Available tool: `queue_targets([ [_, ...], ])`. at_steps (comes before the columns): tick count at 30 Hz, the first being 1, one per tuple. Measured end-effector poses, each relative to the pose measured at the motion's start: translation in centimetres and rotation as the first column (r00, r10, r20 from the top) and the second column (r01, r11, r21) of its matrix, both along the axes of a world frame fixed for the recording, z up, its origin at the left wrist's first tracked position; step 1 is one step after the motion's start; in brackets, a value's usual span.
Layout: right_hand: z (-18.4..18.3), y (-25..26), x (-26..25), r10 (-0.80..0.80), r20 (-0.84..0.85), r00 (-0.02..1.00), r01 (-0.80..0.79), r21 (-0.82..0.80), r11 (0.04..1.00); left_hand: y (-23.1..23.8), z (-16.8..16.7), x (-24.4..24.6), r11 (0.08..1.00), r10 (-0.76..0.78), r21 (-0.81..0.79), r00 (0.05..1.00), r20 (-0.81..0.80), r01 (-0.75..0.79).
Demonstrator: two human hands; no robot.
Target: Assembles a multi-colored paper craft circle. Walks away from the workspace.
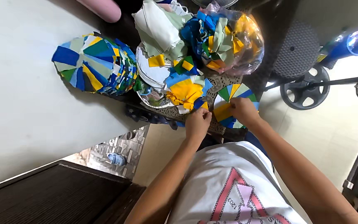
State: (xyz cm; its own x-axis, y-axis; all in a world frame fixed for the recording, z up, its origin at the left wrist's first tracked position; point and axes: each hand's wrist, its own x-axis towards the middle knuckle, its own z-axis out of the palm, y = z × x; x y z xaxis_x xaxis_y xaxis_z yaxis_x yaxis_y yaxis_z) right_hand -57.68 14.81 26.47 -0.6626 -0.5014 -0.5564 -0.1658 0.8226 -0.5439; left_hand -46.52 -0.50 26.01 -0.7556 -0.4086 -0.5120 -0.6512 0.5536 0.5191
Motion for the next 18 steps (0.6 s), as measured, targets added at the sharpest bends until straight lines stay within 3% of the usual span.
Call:
queue_targets([
  [5, 0.1, -0.1, -0.3, 0.006, 0.035, 0.999, -0.007, 0.033, 0.999, -0.2, 0.0, 3.0, 0.996, -0.069, -0.057, 0.997, -0.031, 0.067],
  [11, 0.3, -0.3, -0.4, 0.013, 0.048, 0.999, -0.015, 0.054, 0.998, 0.7, -2.2, 5.4, 0.936, -0.34, -0.218, 0.875, -0.344, 0.278],
  [18, 0.4, -0.4, -0.5, 0.029, 0.046, 0.999, -0.032, 0.073, 0.997, 1.5, -2.3, 4.6, 0.84, -0.53, -0.31, 0.797, -0.289, 0.445],
])
